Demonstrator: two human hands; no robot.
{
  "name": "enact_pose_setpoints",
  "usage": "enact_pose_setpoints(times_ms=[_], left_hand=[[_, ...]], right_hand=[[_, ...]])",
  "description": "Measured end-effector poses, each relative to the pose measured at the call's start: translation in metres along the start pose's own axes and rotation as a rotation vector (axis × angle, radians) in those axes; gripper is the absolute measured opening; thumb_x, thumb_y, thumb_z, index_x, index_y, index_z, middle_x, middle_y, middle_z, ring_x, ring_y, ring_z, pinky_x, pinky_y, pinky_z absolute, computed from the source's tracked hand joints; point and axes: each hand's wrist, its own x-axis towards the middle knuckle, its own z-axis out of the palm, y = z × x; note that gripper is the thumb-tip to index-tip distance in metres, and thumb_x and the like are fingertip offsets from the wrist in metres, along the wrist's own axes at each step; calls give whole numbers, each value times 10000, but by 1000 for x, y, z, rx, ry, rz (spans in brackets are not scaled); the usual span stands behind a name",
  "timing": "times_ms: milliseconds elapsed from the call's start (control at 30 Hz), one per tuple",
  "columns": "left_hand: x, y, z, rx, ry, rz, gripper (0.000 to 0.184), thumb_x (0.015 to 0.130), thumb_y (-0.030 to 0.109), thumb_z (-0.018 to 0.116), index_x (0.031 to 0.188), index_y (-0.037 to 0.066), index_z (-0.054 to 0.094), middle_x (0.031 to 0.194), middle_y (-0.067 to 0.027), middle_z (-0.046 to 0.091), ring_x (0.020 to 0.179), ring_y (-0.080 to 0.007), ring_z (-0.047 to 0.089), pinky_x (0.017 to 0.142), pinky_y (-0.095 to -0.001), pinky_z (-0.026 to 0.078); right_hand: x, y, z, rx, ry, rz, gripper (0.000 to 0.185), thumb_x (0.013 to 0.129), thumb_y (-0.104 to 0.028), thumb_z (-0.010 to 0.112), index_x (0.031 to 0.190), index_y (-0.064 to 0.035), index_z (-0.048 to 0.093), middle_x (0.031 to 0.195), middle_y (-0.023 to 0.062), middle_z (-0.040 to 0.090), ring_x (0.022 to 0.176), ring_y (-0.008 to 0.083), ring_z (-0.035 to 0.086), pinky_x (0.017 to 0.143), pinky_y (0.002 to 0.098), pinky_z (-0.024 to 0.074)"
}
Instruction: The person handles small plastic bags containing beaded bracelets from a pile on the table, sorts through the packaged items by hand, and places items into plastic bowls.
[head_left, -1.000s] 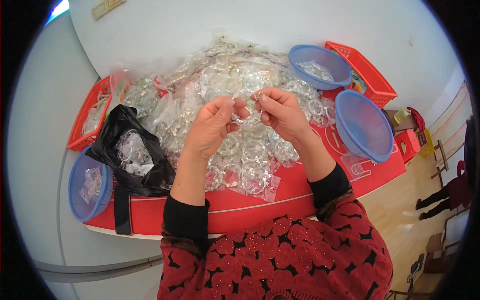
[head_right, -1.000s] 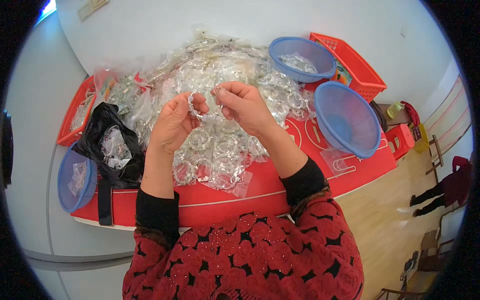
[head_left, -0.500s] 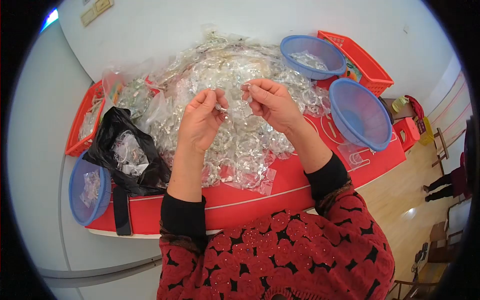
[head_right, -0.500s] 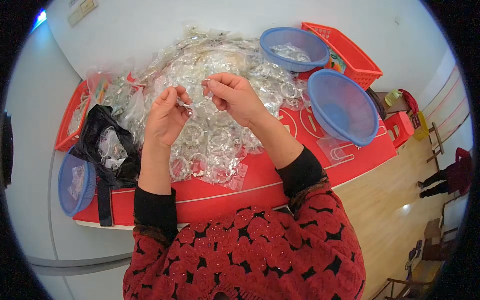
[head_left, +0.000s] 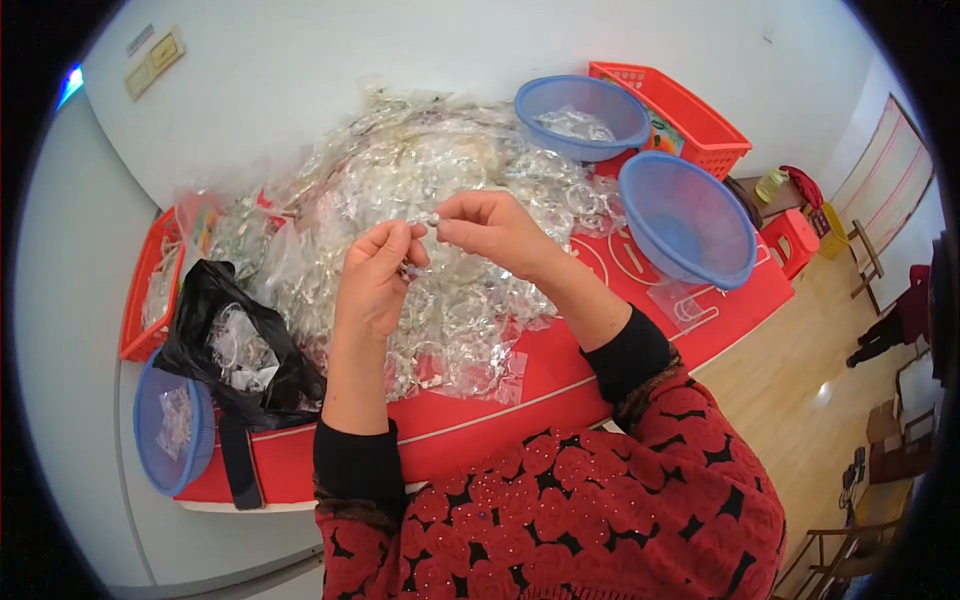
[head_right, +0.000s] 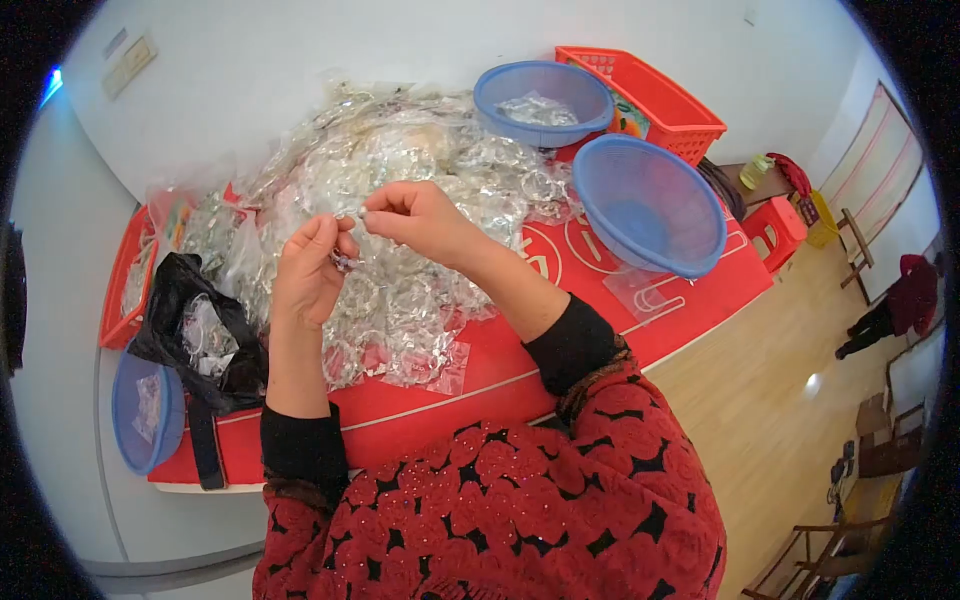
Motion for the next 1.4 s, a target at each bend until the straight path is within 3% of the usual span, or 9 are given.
enact_pose_setpoints(times_ms=[133,400,633,767,933,1033,1100,1367,1400], left_hand=[[-2,-2,-1,-102,-22,-50,190,829,194,534,846,7,557,625,-18,526,599,-100,491,582,-221,373],[2,-10,-3,-87,-26,-69,180,844,206,507,822,31,540,627,-12,502,640,-138,483,599,-252,384],[-12,-22,0,-99,51,-90,143,833,194,524,845,54,550,659,-6,536,611,-101,505,554,-227,380],[-39,-33,-16,-180,18,-107,151,838,225,511,899,87,508,725,7,501,705,-134,491,622,-278,415],[-62,-47,-40,-294,68,-117,135,848,216,497,895,90,515,767,3,492,754,-140,483,613,-293,420],[-68,-48,-36,-292,83,-144,152,858,220,481,918,83,513,783,-4,485,773,-141,475,626,-299,423],[-69,-48,-35,-270,62,-154,169,863,223,472,937,77,511,797,-9,486,784,-145,476,640,-303,428],[-74,-52,-25,-233,-35,-180,200,863,203,467,989,54,512,850,-39,523,834,-185,517,689,-336,454],[-74,-54,-24,-236,-56,-168,200,862,198,467,991,52,511,847,-43,526,833,-187,520,692,-339,457]], right_hand=[[0,-7,-3,69,26,119,182,765,-155,588,887,-21,574,708,-4,567,582,35,471,489,172,361],[2,-2,-10,65,-97,201,118,761,-157,591,777,-41,569,620,-24,506,512,32,420,446,175,327],[2,2,-8,14,-82,162,136,761,-155,589,797,-24,585,629,-20,523,497,30,416,426,181,311],[-1,9,0,-164,-143,64,177,757,-173,584,839,-16,593,640,-15,538,532,53,445,463,213,357],[-18,17,11,-536,-112,-277,146,744,-162,568,822,-41,596,645,43,564,584,140,517,517,288,414],[-64,0,14,-898,-285,-302,123,734,-146,551,817,-62,583,707,89,558,659,231,550,546,332,435],[-102,-8,2,-1022,-178,-208,129,732,-139,544,835,-65,565,766,101,550,717,288,539,591,367,447],[-208,-15,-107,-1931,323,145,121,731,-143,504,823,-67,526,818,103,546,802,301,545,601,387,465],[-221,-8,-124,-1998,307,325,118,734,-134,496,822,-63,530,810,110,548,783,301,550,601,385,466]])
